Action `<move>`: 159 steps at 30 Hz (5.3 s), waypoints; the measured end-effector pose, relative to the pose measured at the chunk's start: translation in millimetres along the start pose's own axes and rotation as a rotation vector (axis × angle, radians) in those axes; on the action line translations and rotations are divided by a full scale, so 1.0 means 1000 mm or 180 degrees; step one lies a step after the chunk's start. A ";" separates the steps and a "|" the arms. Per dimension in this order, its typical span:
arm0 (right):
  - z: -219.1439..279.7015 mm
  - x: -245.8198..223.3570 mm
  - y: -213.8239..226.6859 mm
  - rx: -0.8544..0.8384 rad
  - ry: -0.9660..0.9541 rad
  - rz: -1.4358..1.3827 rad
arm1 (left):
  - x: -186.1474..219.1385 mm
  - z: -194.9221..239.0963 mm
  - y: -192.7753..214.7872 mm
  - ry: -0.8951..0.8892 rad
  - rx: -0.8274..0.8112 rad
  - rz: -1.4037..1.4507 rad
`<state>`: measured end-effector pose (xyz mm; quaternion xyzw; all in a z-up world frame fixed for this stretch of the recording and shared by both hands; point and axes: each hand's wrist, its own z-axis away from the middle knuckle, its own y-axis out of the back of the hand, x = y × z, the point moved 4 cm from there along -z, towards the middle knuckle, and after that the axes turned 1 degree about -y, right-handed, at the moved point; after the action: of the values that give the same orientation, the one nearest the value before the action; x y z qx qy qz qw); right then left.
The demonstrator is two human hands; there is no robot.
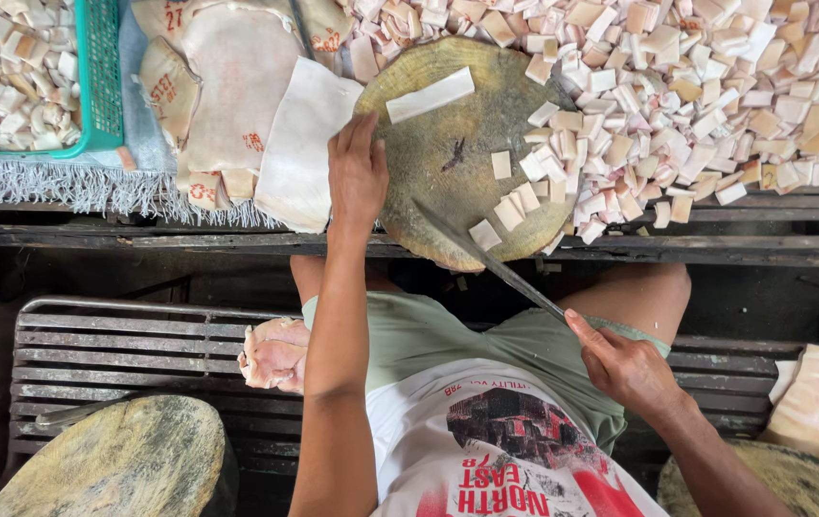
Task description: The person sits on a low bench and uses a large cleaver to cut sheets of white pork fat into small cubes on a round wooden cutting board. The person repeatedly slices the fat into strips and then dices them, pushing the finished cubes to the side of the board.
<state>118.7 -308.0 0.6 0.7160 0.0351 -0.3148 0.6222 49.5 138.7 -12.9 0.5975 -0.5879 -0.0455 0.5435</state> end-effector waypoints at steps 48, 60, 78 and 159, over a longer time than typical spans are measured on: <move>-0.021 -0.014 0.001 0.0729 -0.0357 0.0438 | 0.100 0.090 -0.025 -0.0268 -0.1457 0.0056; -0.009 -0.025 0.017 0.1773 0.0184 -0.0059 | 0.097 0.097 -0.003 -0.0263 -0.1487 0.0041; -0.026 -0.028 -0.006 0.0876 -0.0148 0.0375 | 0.098 0.093 -0.018 -0.0567 -0.1218 0.0071; -0.302 -0.131 -0.120 -0.0175 -0.1220 -0.3813 | -0.144 0.001 0.069 0.2271 -0.0360 -0.0621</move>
<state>84.2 39.3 -30.5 0.4867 0.3260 -0.7304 0.3513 -39.8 265.5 -48.9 0.5979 -0.2984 0.0816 0.7394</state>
